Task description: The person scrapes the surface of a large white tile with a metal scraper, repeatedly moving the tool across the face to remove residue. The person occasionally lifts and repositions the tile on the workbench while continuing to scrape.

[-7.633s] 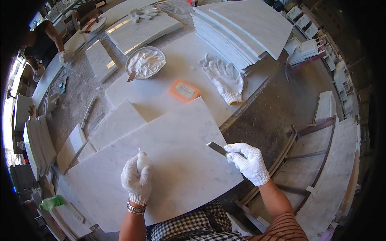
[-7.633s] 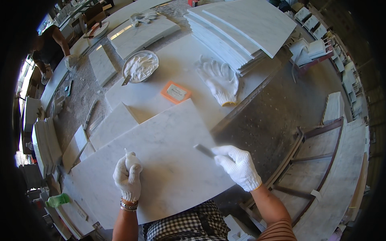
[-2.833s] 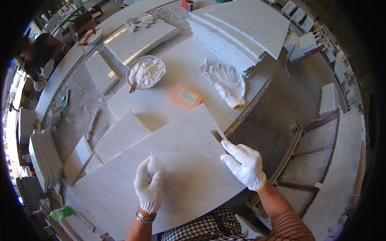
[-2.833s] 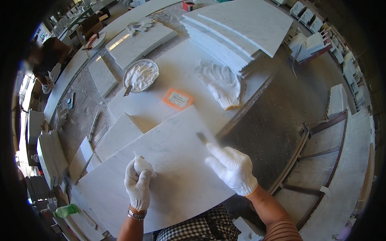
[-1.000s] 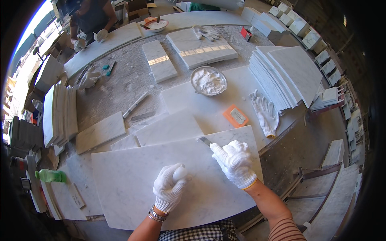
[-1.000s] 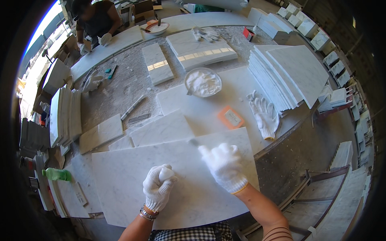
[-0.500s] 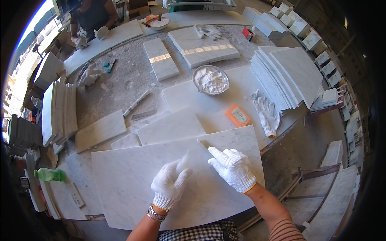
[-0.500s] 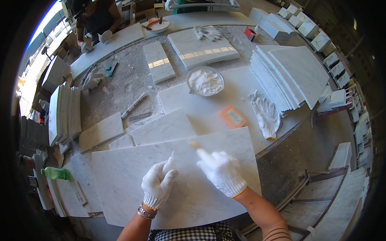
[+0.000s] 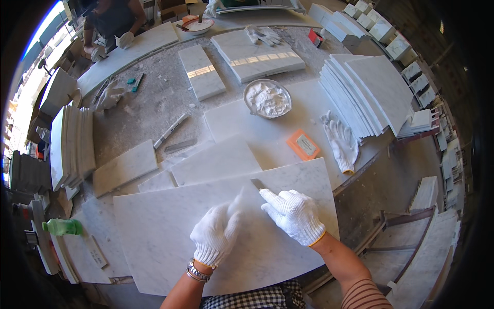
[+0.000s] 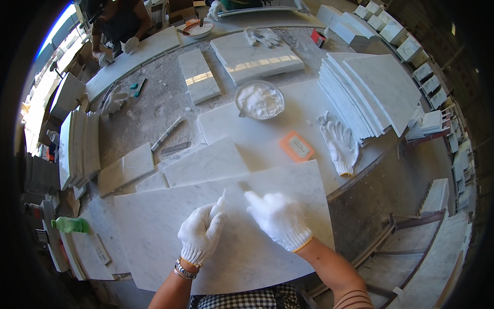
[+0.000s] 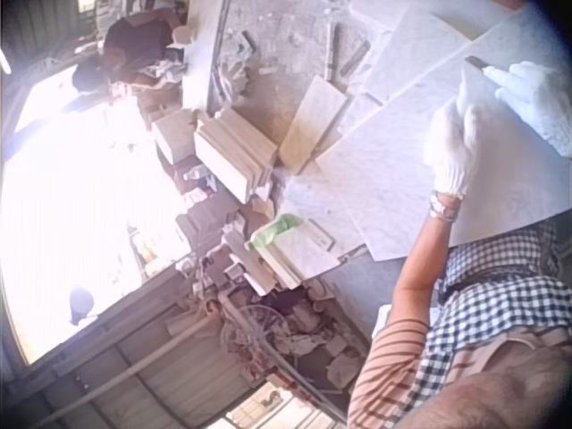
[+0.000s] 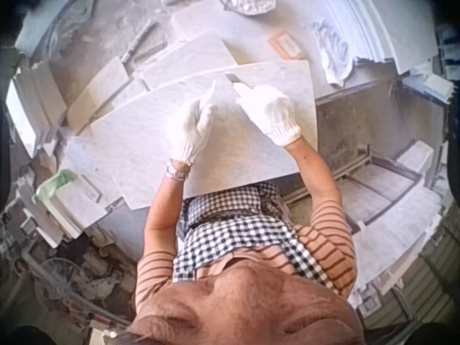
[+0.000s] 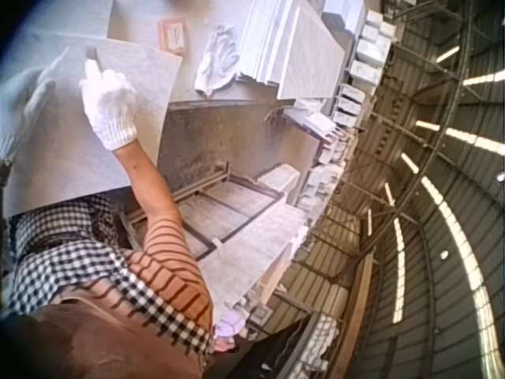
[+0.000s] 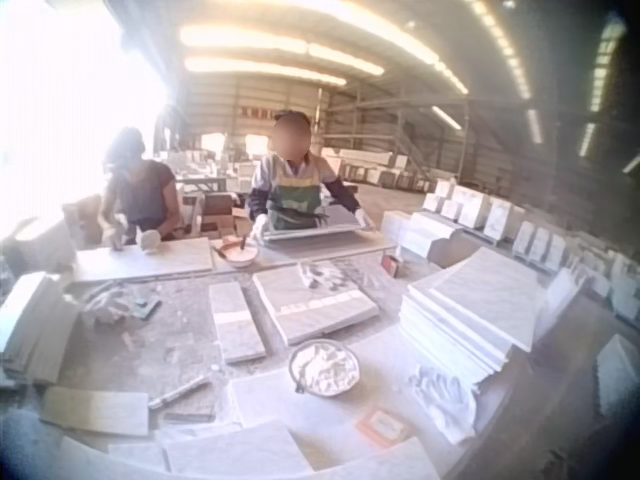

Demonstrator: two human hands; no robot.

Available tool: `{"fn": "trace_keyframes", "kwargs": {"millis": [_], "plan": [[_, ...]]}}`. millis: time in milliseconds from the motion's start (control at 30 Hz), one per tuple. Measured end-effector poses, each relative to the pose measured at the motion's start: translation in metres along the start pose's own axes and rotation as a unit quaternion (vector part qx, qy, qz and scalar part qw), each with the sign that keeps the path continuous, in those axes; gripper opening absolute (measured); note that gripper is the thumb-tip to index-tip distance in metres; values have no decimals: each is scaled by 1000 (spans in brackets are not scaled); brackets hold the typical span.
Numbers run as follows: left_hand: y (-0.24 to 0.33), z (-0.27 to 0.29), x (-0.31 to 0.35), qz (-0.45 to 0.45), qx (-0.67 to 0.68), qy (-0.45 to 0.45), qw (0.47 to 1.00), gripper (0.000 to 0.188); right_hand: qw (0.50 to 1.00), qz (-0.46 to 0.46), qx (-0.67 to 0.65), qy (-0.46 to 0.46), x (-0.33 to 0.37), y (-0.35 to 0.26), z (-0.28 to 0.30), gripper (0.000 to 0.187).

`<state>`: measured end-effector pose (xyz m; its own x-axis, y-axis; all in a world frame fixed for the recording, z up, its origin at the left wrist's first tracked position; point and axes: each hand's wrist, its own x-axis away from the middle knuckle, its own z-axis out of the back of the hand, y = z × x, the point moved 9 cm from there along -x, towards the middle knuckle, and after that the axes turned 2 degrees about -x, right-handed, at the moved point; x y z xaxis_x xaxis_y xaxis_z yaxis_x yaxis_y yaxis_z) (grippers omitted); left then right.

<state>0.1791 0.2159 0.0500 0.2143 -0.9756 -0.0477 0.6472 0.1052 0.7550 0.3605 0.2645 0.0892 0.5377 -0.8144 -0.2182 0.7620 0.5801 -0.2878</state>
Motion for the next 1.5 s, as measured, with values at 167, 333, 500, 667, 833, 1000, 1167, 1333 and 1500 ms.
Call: {"fn": "trace_keyframes", "kwargs": {"millis": [167, 333, 500, 667, 833, 1000, 1167, 1333, 1500], "plan": [[1, -1, 0, -1, -11, -2, 1000, 28, 1000, 8, 7, -13, 8, -5, -2, 39], [0, -3, -2, 10, -5, -29, 1000, 27, 1000, 4, -8, -1, 2, 1, -3, 39], [0, -4, -5, 18, -18, -45, 999, 27, 1000, -1, 1, -10, 1, 1, -2, 39], [-1, -3, -6, 36, -14, -44, 998, 30, 1000, 0, 5, -12, 1, 0, -3, 39], [-2, -5, -8, 38, -37, -62, 997, 32, 1000, -3, -12, 1, 1, 1, -1, 38], [-2, -4, -9, 45, -27, -61, 997, 33, 999, -7, 5, -36, 2, -2, -6, 36], [0, -3, -11, 46, -51, -59, 996, 35, 1000, -15, -21, 3, -1, -1, 0, 35], [1, -3, -15, 62, -51, -73, 994, 37, 999, -10, -10, -41, 8, -3, -10, 35], [5, -7, -24, 54, -92, -89, 990, 39, 998, -7, -44, 41, 28, -2, 5, 37]]}}
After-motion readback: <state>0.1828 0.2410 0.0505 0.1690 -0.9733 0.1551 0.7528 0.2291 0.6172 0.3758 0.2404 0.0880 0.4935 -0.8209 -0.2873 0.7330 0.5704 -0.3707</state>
